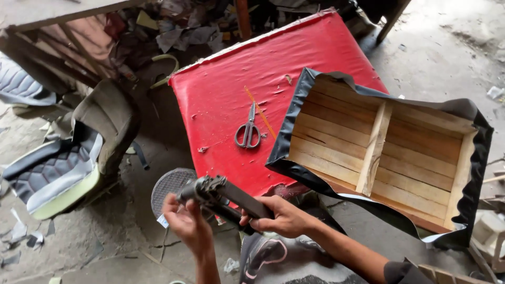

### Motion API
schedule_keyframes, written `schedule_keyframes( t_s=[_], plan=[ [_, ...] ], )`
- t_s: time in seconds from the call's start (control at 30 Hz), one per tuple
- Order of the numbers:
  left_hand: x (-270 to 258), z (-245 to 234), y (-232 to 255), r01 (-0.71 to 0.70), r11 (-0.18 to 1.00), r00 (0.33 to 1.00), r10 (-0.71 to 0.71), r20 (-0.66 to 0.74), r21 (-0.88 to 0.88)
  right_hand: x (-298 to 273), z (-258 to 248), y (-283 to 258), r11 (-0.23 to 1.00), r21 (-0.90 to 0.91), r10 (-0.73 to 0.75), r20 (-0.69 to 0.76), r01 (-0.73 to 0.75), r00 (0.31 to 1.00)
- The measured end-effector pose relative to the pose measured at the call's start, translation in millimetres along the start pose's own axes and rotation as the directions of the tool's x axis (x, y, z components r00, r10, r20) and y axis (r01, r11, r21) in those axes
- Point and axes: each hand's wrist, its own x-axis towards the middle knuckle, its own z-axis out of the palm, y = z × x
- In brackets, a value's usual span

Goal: Stapling leather fabric over foam onto a wooden frame to create a furniture component.

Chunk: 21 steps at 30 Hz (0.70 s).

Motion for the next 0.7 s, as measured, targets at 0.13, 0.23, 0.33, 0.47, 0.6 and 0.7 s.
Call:
schedule_keyframes(
  t_s=[0.13, 0.23, 0.33, 0.47, 0.6, 0.7],
  plan=[
    [-30.1, 18.3, 5.3, 0.328, 0.879, 0.938, -0.26, 0.229, -0.347, 17.9, -23.5, -0.1, 0.999, 0.052, -0.005, 0.128, -0.001, 0.992],
    [-47.3, 25.1, 6.7, 0.358, 0.82, 0.895, -0.165, 0.415, -0.447, 22.1, -40.4, -12.7, 1.0, -0.008, -0.007, 0.282, 0.01, 0.959],
    [-39.8, -7.8, -26.5, 0.304, 0.855, 0.943, -0.206, 0.263, -0.421, 22.2, -80.5, 1.8, 0.983, -0.156, -0.064, 0.2, 0.097, 0.978],
    [-24.8, -33.2, 4.1, 0.32, 0.947, 0.786, -0.282, 0.551, 0.028, 19.3, -159.4, 78.7, 0.66, -0.712, -0.115, -0.412, -0.241, 0.904],
    [-32.3, 5.4, 3.4, 0.527, 0.814, 0.681, -0.576, 0.452, 0.244, 33.5, -182.0, 133.7, 0.548, -0.824, -0.14, -0.256, -0.14, 0.957],
    [-51.0, 23.3, -13.2, 0.543, 0.581, 0.626, -0.762, 0.17, 0.607, 44.1, -190.8, 166.6, 0.447, -0.893, -0.387, -0.142, 0.051, 0.911]
  ],
)
